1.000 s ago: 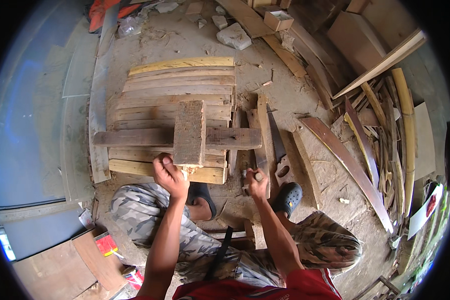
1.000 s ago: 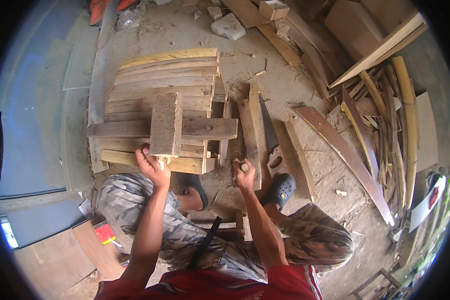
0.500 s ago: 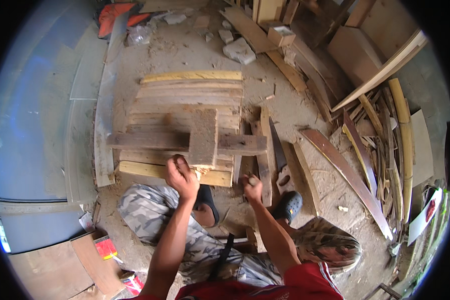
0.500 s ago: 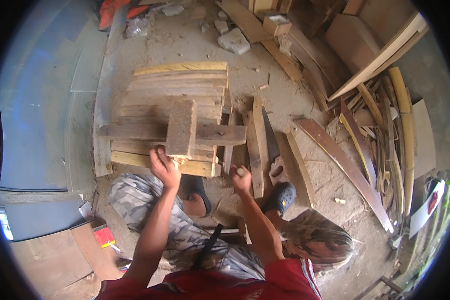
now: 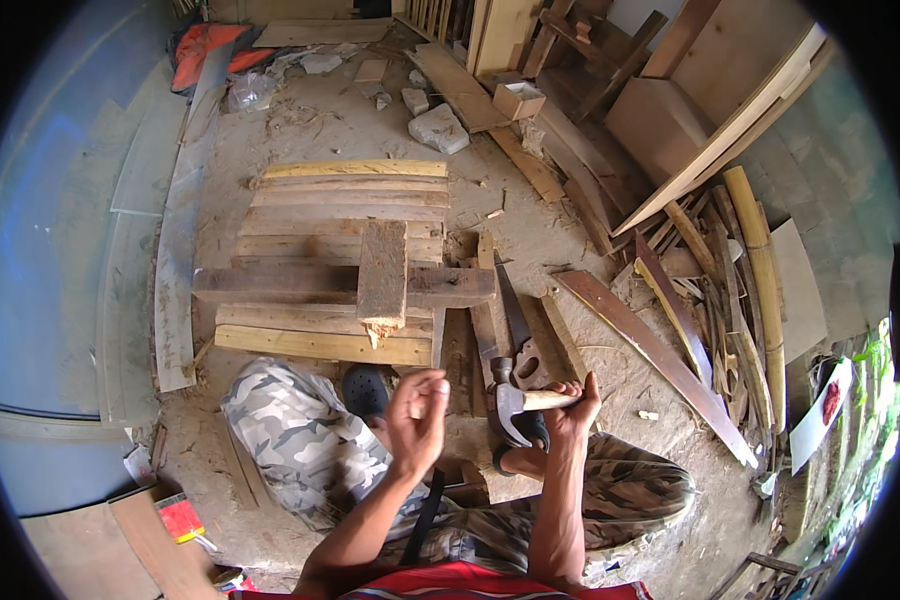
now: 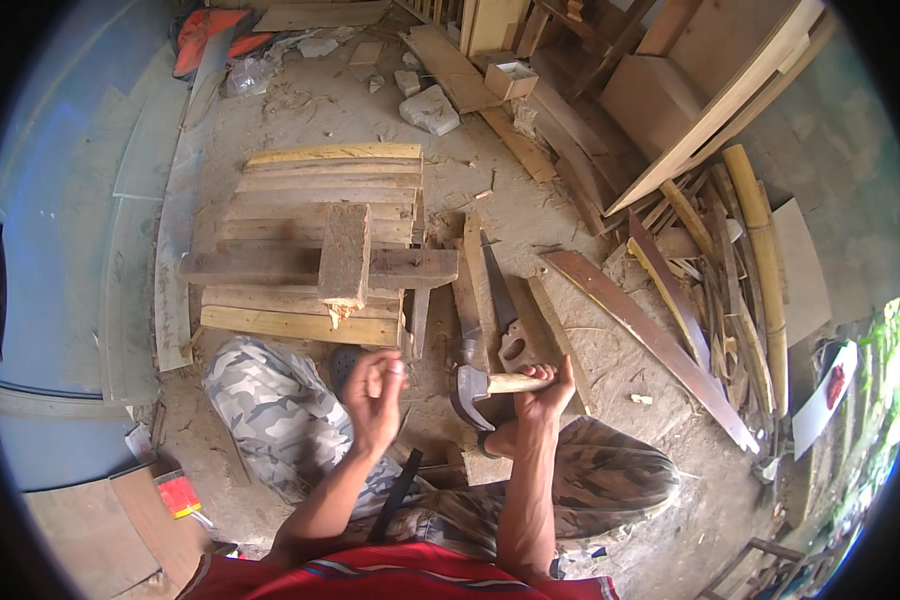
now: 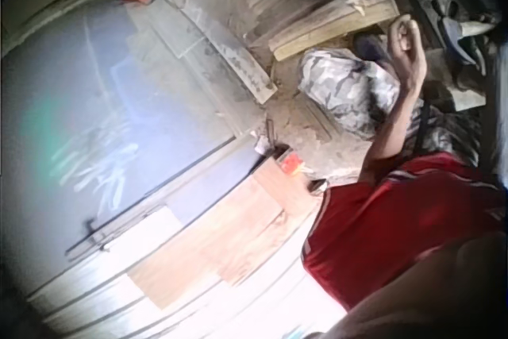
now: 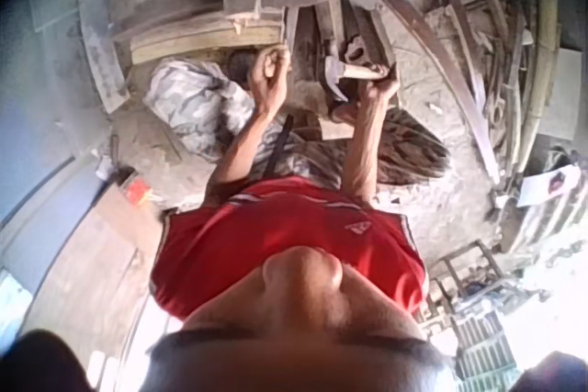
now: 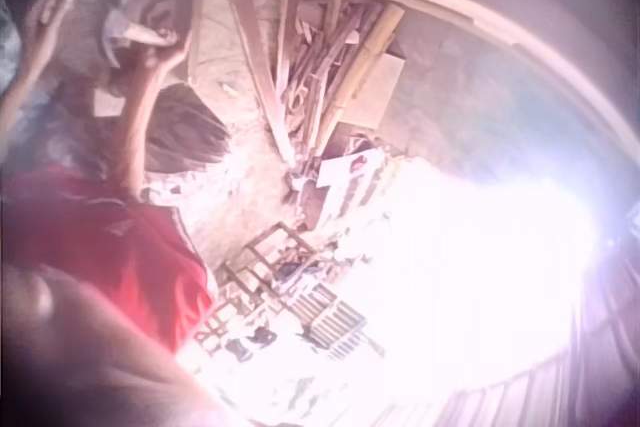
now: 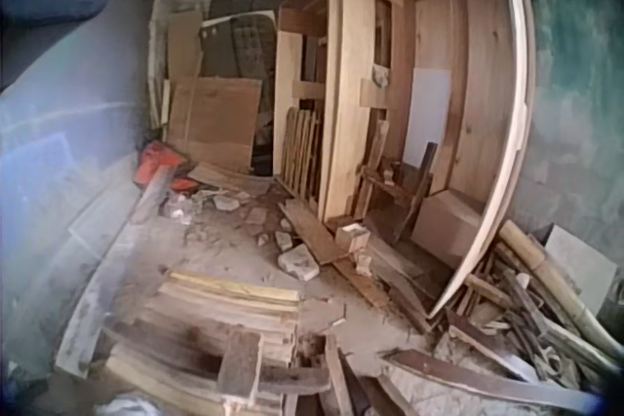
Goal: The person uses a hammer to pry apart and break down a wooden pallet on the floor. They repeatedly strike and lever the wooden slats to separate them from the frame.
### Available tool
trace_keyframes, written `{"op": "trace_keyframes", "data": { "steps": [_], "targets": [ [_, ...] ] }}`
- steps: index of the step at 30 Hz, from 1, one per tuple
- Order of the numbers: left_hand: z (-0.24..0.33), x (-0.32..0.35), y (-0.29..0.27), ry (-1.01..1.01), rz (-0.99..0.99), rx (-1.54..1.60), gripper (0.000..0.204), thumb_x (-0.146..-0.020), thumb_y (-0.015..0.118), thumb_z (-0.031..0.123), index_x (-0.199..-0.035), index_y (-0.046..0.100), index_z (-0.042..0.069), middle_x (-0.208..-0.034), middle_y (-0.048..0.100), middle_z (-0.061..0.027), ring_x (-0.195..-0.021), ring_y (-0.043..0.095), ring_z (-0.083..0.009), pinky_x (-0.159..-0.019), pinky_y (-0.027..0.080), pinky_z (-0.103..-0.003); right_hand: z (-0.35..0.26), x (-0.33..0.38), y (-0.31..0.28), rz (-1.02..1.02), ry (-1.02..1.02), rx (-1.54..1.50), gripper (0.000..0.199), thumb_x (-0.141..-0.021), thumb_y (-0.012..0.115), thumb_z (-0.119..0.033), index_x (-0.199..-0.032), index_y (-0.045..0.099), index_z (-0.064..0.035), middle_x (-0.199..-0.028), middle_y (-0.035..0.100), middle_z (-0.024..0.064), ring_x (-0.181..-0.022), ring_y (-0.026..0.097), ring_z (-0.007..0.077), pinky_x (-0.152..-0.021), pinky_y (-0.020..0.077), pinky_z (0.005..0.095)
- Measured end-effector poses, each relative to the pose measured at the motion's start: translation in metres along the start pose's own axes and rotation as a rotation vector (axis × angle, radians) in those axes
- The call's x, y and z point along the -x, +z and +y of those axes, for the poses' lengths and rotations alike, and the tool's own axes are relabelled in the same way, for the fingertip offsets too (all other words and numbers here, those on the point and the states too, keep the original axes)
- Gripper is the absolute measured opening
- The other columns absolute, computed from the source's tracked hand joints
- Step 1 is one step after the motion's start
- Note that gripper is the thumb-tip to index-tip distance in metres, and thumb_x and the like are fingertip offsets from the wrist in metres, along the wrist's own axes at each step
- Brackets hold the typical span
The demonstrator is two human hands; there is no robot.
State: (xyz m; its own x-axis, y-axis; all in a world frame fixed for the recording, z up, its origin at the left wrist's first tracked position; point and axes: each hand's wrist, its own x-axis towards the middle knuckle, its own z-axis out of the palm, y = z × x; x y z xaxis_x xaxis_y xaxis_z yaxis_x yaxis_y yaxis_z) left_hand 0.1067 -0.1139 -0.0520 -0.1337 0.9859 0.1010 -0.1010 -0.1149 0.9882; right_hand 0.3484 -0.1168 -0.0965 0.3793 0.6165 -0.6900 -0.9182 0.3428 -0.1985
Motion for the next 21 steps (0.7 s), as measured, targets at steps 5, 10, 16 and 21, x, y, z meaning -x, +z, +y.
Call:
{"op": "trace_keyframes", "data": {
  "steps": [5, 10, 16, 21],
  "targets": [
    [0.014, 0.023, 0.029, -0.475, -0.269, 0.292, 0.038, -0.102, 0.058, 0.029, -0.132, 0.060, 0.004, -0.103, 0.068, -0.0030, -0.090, 0.063, -0.0092, -0.071, 0.054, -0.025, -0.009, 0.039, 0.010, -0.095, 0.069, -0.159, 0.051, -0.102, 0.055, -0.040, -0.060, 0.039, -0.0147, -0.049, 0.039, -0.0018, -0.044, 0.043, 0.0139, -0.052, 0.0482, 0.0344],
    [0.029, 0.024, 0.035, -0.680, -0.379, 0.480, 0.041, -0.104, 0.054, 0.030, -0.129, 0.059, -0.003, -0.116, 0.068, -0.0060, -0.099, 0.065, -0.0111, -0.081, 0.054, -0.029, -0.011, 0.063, 0.018, -0.138, 0.061, -0.205, 0.051, -0.100, 0.057, -0.040, -0.060, 0.038, -0.0152, -0.050, 0.037, -0.0029, -0.046, 0.040, 0.0125, -0.052, 0.0446, 0.0321],
    [0.020, 0.026, 0.029, -0.814, -0.320, 0.820, 0.045, -0.104, 0.052, 0.036, -0.132, 0.056, 0.002, -0.119, 0.066, -0.0095, -0.097, 0.067, -0.0180, -0.078, 0.055, -0.035, -0.005, 0.094, 0.039, -0.245, -0.130, 0.005, 0.047, -0.100, 0.058, -0.039, -0.063, 0.040, -0.0155, -0.052, 0.033, -0.0043, -0.046, 0.036, 0.0116, -0.054, 0.0400, 0.0306],
    [-0.019, 0.035, 0.016, -0.937, -0.278, 1.094, 0.051, -0.103, 0.051, 0.040, -0.136, 0.052, 0.001, -0.125, 0.063, -0.0102, -0.104, 0.064, -0.0200, -0.083, 0.056, -0.037, 0.014, 0.108, 0.045, -0.428, -0.288, 0.253, 0.042, -0.101, 0.054, -0.038, -0.068, 0.042, -0.0158, -0.055, 0.035, -0.0031, -0.049, 0.036, 0.0122, -0.057, 0.0400, 0.0331]
  ]
}}
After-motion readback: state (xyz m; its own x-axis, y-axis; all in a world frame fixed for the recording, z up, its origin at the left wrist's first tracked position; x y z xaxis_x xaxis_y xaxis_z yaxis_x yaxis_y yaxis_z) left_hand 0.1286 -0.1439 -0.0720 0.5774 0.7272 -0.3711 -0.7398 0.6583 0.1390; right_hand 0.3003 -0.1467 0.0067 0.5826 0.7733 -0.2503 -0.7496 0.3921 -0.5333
